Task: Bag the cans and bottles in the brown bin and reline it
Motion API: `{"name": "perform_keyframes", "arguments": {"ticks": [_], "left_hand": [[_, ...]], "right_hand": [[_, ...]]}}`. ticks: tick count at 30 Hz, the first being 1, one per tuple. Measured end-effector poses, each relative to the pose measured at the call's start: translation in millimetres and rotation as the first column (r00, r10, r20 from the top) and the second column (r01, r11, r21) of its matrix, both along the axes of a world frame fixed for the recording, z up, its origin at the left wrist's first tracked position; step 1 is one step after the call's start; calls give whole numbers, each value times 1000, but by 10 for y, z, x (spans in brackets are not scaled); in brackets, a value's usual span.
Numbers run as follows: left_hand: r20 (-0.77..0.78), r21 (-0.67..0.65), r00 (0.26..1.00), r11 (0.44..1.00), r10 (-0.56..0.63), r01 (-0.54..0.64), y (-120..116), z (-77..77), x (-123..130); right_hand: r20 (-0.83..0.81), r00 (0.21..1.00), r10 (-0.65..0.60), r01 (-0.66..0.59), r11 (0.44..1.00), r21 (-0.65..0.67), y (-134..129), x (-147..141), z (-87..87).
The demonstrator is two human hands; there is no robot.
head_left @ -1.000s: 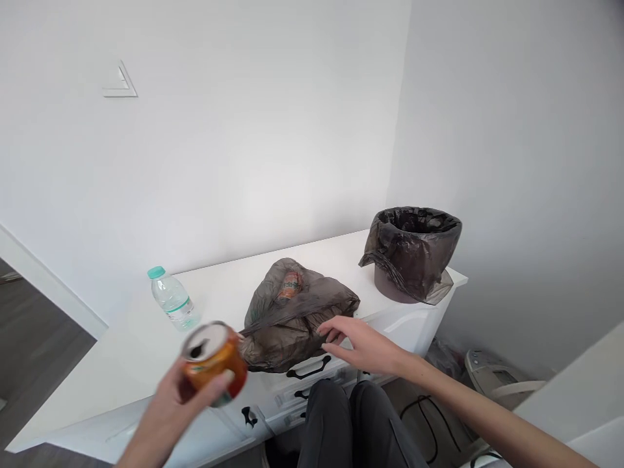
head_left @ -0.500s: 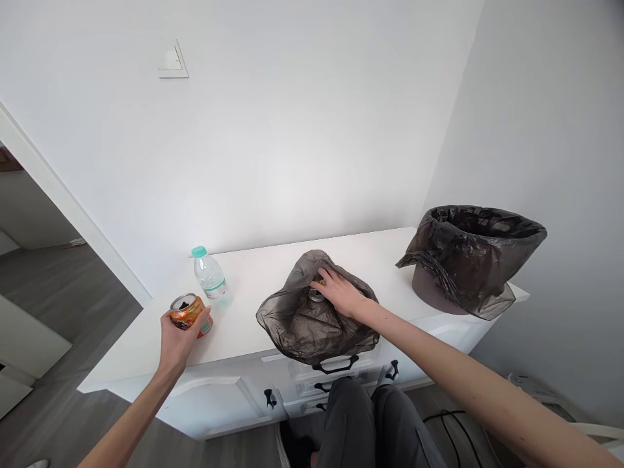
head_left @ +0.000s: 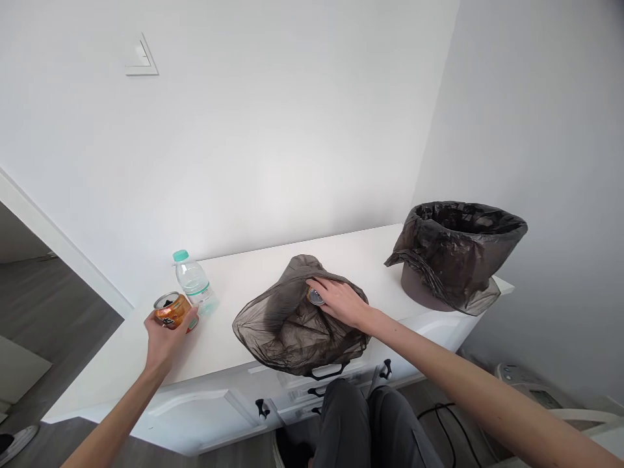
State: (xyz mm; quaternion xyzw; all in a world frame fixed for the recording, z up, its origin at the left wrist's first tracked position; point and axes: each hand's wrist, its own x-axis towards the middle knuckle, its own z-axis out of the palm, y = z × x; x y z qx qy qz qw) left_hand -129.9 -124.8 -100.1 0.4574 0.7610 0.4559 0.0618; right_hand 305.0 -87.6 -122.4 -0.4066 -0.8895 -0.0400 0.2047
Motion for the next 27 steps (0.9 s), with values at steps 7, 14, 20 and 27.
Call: {"name": "perform_keyframes", "arguments": {"ticks": [7, 14, 20, 27], "left_hand": [[153, 324, 983, 935, 97, -142, -377, 153, 150], [-660, 290, 681, 728, -317, 621, -962, 469, 1662], [-574, -170, 345, 520, -743, 837, -1004, 362, 2853], [-94, -165, 459, 469, -883, 868, -1124, 388, 2903]], "right_hand": [[-395, 910, -124, 73, 987, -142, -528, 376, 33], [-623, 756, -200, 55, 968, -244, -930, 584, 59], [-627, 702, -338, 35, 896, -443, -1437, 689, 363], [-725, 671, -154, -369, 780, -506, -1628, 928, 535]]}}
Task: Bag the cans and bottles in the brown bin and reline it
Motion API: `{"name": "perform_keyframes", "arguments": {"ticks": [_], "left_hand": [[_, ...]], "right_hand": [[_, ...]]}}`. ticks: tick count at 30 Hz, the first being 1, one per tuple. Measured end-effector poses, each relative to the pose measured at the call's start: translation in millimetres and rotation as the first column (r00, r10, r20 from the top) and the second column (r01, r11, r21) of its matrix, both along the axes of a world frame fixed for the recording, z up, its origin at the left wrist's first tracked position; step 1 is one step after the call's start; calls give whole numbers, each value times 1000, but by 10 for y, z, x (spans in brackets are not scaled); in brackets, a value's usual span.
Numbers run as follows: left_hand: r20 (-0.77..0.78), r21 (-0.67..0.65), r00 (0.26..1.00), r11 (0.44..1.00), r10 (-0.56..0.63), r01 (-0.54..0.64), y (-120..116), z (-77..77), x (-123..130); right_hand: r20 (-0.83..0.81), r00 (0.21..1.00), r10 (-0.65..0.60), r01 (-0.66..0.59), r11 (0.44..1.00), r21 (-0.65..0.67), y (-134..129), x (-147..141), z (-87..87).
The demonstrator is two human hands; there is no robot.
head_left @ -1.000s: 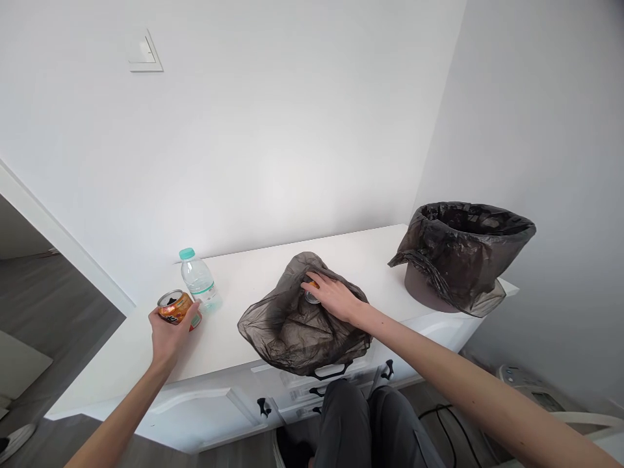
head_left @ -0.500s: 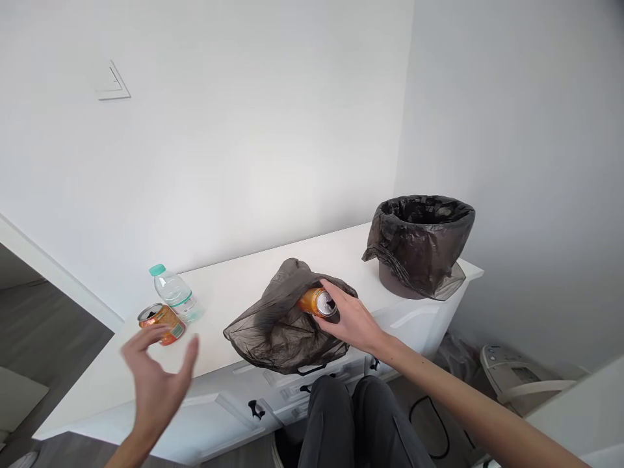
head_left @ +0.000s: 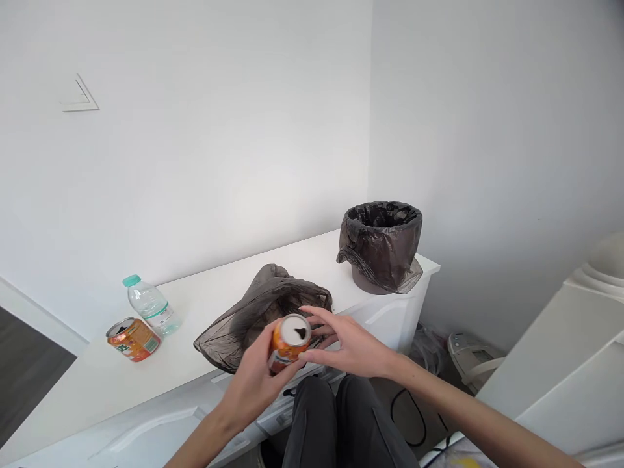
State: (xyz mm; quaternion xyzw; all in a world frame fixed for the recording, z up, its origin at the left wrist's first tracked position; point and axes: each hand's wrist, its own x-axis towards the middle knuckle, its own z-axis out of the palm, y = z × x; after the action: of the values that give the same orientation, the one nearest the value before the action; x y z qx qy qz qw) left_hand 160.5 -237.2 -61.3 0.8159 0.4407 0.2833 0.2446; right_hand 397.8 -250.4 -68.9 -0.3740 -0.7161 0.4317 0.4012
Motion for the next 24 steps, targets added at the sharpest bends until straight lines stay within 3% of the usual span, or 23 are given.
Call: {"name": "perform_keyframes", "arguments": {"ticks": [2, 4, 7, 9, 13, 18, 20, 24], "left_hand": [[107, -66, 982, 986, 158, -151, -49, 71, -288], [233, -89, 899, 929, 371, -360, -78, 149, -666], [357, -98, 684, 754, 636, -649, -93, 238, -1275], [380, -129, 571, 653, 728, -746, -81, 232, -1638], [342, -187, 418, 497, 842, -848, 4, 15, -2176], [331, -157, 274, 339, 903, -928, 156, -325, -2577], [346, -136, 259, 321, 902, -937, 221, -396, -2698], [394, -90, 293, 354, 871, -931, 364, -442, -2899]], "right_hand": [[29, 999, 32, -33, 999, 6, 101, 31, -76], [130, 991, -21, 12, 997, 72, 256, -4, -191], [261, 961, -96, 37, 974, 222, 552, -191, -392], [317, 942, -106, 5, 953, 304, 758, -387, -516], [443, 892, -92, -92, 921, 378, 1103, -843, -685], [510, 845, -158, -133, 863, 488, 1364, -1343, -709], [506, 846, -170, -135, 849, 512, 1449, -1495, -690], [501, 849, -167, -150, 833, 532, 1612, -1711, -632]]}}
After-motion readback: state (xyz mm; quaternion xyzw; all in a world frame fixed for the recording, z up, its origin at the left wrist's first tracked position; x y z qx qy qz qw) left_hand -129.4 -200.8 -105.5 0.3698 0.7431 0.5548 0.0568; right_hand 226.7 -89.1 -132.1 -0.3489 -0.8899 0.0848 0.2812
